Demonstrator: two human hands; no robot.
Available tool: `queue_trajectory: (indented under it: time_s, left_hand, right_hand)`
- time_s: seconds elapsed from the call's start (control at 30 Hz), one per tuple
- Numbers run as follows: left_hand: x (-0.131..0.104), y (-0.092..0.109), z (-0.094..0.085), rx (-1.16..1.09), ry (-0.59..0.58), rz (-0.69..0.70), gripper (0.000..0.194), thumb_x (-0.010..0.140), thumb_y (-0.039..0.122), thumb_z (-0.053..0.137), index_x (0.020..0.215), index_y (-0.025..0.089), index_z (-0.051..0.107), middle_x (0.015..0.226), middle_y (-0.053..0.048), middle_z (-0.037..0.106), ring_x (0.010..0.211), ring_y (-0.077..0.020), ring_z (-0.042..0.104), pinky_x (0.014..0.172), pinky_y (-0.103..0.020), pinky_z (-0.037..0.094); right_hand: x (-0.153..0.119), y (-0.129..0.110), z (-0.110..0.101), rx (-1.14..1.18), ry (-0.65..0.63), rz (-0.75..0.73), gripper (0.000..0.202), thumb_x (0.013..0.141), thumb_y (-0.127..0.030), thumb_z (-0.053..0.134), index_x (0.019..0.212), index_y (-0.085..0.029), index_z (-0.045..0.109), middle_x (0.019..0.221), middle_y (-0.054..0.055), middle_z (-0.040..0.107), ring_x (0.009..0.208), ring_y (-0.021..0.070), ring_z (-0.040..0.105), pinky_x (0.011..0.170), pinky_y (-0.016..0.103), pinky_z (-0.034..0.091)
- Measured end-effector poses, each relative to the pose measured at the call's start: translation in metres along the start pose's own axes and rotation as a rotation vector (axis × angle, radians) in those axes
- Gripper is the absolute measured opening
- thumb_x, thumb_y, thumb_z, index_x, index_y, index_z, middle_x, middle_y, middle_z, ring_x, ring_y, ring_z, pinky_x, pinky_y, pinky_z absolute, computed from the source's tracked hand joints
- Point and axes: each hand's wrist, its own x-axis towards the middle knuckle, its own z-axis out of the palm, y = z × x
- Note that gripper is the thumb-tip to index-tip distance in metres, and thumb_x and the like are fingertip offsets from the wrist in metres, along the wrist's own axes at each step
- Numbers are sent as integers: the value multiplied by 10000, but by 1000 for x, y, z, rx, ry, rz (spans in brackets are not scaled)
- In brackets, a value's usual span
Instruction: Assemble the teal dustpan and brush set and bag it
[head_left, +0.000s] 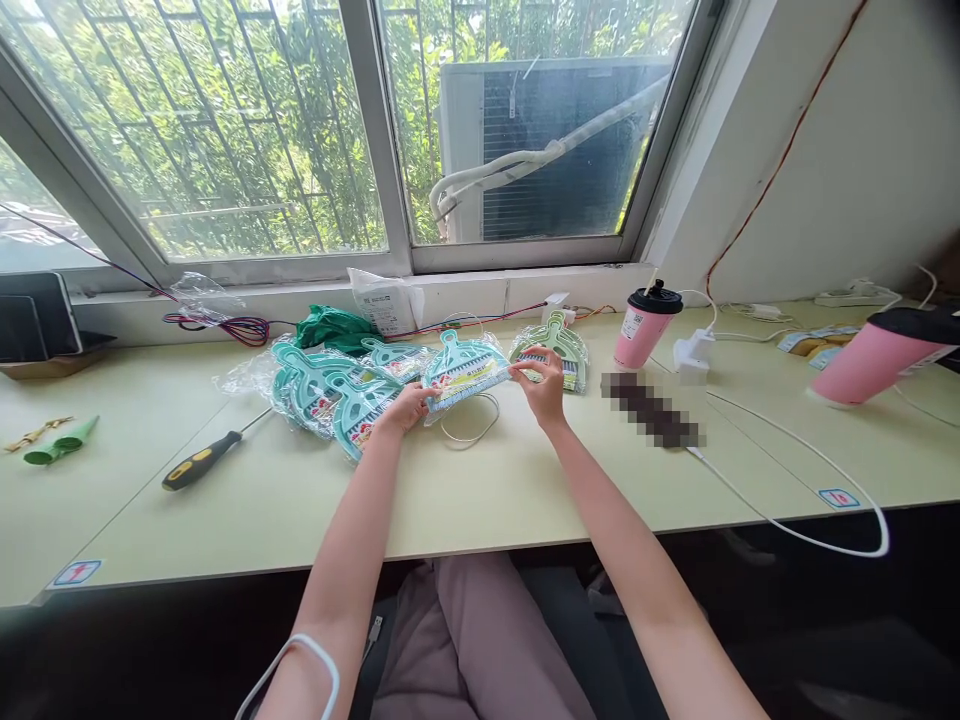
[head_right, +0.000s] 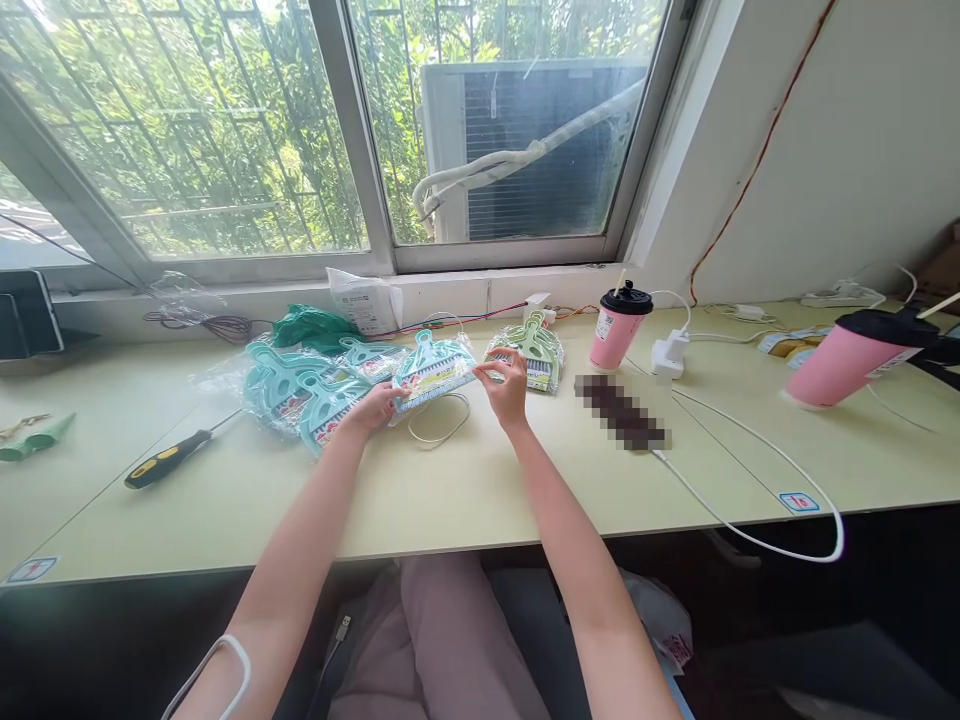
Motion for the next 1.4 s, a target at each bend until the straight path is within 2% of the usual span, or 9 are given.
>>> queue_trajectory:
  time_s: [0.1,0.27,0.67,0.77,0.87,0.97,1.07,1.27,1.4]
  left_hand:
    - [-5,2,7,49,-101,-101,338,530,137,834,762,156,588,716,-20,641,589,-107,593,489,-198,434]
    - [-14,5,25,2,-237,-109,446,531,143,852,903,157,606,950,-91,700,774,-180,680,673,-277,550]
    - [-13,-4,28,49,-355,-3,566,655,241,804,1155,161,551,1081,-88,675,770,-151,678,599,-219,518]
    - [-15,-1,28,42,-380,16,556,660,238,798,1155,170,555,1101,-90,674,787,-160,678,632,-240,538]
    - [-16,1,26,51,-380,14,562,658,246,800,1156,171,551,1131,-98,665,835,-174,675,659,-258,550]
    - [-17,3,22,75,-357,3,586,632,238,818,1150,169,553,1143,-102,661,892,-183,666,669,-250,548]
    - [-18,5,19,104,-372,14,617,635,273,830,1181,179,558,1141,-106,667,927,-200,669,709,-270,553]
    - [-26,15,25,161,-359,97,721,759,543,712,1366,224,489,1176,-119,659,955,-223,680,821,-351,566]
    - [-33,15,33,126,-411,205,1022,715,519,763,1539,287,206,1348,-146,561,1029,-223,652,880,-380,564]
  right_hand:
    - [-3,-1,1,-48,45,50,90,779,-336,700,725,-267,721,1096,48,619,1150,262,488,1113,492,289]
    - [-7,2,4,-270,174,135,106,791,-301,665,696,-254,655,1099,31,646,1181,265,478,1153,546,139]
    - [-10,20,4,-482,148,-4,172,908,-348,543,845,-241,663,1100,50,662,1121,250,542,1092,514,256]
    - [-10,24,7,-366,114,-13,239,938,-351,458,1060,-232,624,1285,108,572,1192,248,534,1047,470,364]
    - [-8,31,10,-169,47,122,384,922,-354,454,1271,-199,497,1366,153,520,1150,236,594,969,406,467]
    - [-6,36,12,-97,-138,384,352,905,-448,464,1075,-169,595,1058,135,694,947,276,688,803,384,548]
    - [-7,37,14,-2,-284,546,417,915,-537,402,818,-175,586,665,66,680,590,241,696,540,323,532]
    - [-11,38,15,-67,-180,513,452,948,-541,326,699,-207,500,449,3,606,384,166,606,461,257,457]
    - [-11,40,13,-212,-90,507,472,974,-501,272,644,-221,460,447,-1,616,369,145,578,549,272,459]
